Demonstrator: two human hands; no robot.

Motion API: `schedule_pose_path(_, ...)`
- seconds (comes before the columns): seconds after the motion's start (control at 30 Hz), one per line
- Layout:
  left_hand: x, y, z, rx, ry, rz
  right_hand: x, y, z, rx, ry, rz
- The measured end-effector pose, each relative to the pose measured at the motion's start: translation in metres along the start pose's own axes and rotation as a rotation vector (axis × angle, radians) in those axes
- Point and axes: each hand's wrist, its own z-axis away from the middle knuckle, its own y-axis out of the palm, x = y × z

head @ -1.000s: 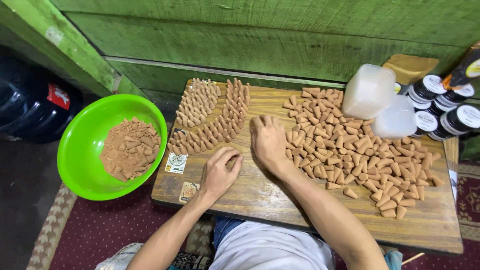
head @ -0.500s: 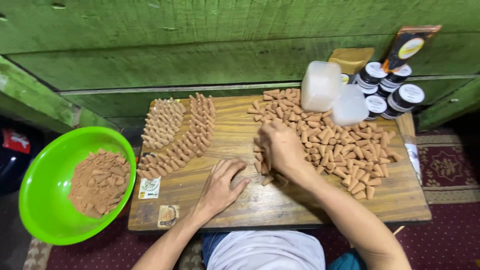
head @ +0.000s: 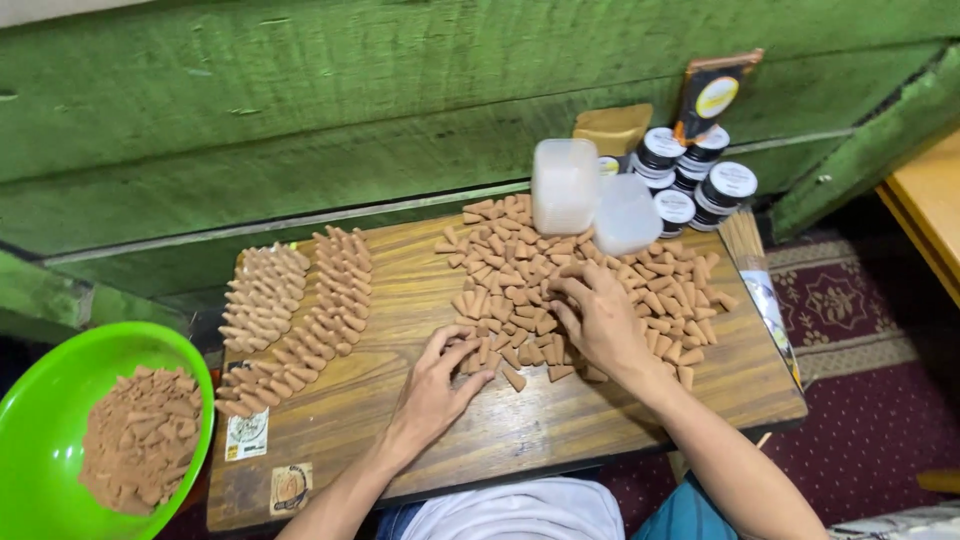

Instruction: The person organizes incense cones by hand on a wooden table, lining them up into curved rows and gathering others into a pile near several small jars and containers.

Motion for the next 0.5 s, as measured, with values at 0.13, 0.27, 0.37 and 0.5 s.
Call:
schedule_pose_path(0.13, 0.003, 0.007, -0.005, -0.025, 0.002, -0.027, -0.021, -0.008, 0.006, -0.069, 0.028, 0.009)
schedule_pose_path(0.27, -0.020, 0.003, -0.018, -0.112, 0.080, -0.143, -0.034, -0.033, 0.012, -0.006, 0.194, 0.221)
schedule_pose_path(0.37, -0.032, 0.014, -0.034, -0.096, 0.131, -0.149, -0.029, -0.050, 0.015, 0.075, 0.276, 0.303)
schedule_pose_path(0.5, -0.046, 0.035, -0.060, 0.074, 0.198, -0.216, -0.007, -0.054, 0.014, 0.225, 0.304, 0.231)
